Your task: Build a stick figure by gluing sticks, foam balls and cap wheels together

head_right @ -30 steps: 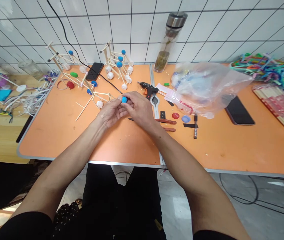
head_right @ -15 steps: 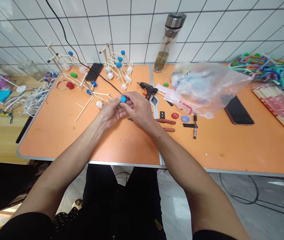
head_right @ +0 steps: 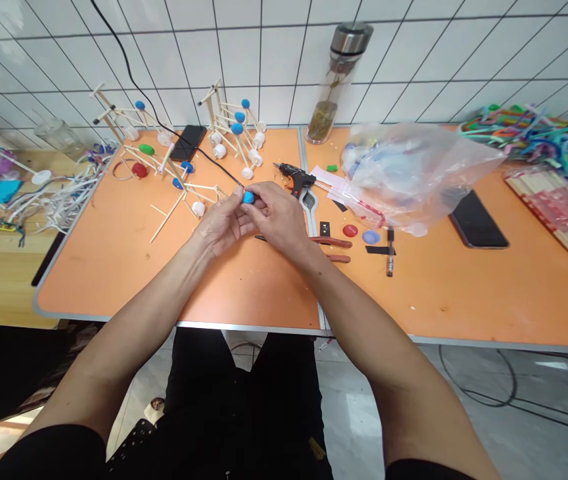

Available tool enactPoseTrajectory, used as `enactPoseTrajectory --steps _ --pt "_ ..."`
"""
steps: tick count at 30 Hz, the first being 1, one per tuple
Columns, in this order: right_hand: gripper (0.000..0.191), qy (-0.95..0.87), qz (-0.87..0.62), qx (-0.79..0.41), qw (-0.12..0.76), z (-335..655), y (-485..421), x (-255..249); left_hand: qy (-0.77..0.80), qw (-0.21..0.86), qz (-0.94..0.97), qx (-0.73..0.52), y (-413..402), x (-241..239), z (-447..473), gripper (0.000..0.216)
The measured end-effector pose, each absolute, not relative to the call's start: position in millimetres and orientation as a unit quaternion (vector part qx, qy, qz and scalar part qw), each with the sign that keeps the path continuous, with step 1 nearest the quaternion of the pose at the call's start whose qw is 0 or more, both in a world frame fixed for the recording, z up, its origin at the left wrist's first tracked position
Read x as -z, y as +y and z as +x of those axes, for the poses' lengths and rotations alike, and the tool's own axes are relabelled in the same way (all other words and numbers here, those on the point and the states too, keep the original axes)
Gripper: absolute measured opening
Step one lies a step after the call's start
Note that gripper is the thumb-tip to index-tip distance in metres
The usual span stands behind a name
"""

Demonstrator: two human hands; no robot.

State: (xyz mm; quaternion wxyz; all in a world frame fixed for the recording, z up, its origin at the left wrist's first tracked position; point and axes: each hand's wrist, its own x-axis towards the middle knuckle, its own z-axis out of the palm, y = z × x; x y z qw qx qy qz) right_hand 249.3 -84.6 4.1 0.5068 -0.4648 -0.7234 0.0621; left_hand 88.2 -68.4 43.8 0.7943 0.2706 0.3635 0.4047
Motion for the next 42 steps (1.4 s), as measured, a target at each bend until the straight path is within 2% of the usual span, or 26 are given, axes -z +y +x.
enactPoseTrajectory --steps 9,14,21,35,42 --pt "0.022 -0.731 -0.451 -0.044 0.511 249.0 -85.0 -3.3 0.371 0.787 0.280 -0.406 -68.2 -42.2 87.4 0.024" --pt "0.025 -0.735 -0.452 -0.045 0.503 249.3 -85.8 -2.6 0.369 0.781 0.304 -0.402 -67.4 -40.9 86.4 0.030" --pt "0.023 -0.731 -0.471 -0.045 0.492 250.2 -84.9 -2.7 0.356 0.765 0.339 -0.415 -66.5 -33.6 82.9 0.023" --pt "0.030 -0.723 -0.461 -0.045 0.513 248.7 -84.2 -2.4 0.365 0.780 0.299 -0.412 -66.8 -42.0 87.0 0.031" --pt "0.029 -0.716 -0.461 -0.056 0.521 251.2 -82.8 -2.5 0.350 0.781 0.303 -0.419 -64.6 -34.9 84.4 0.019"
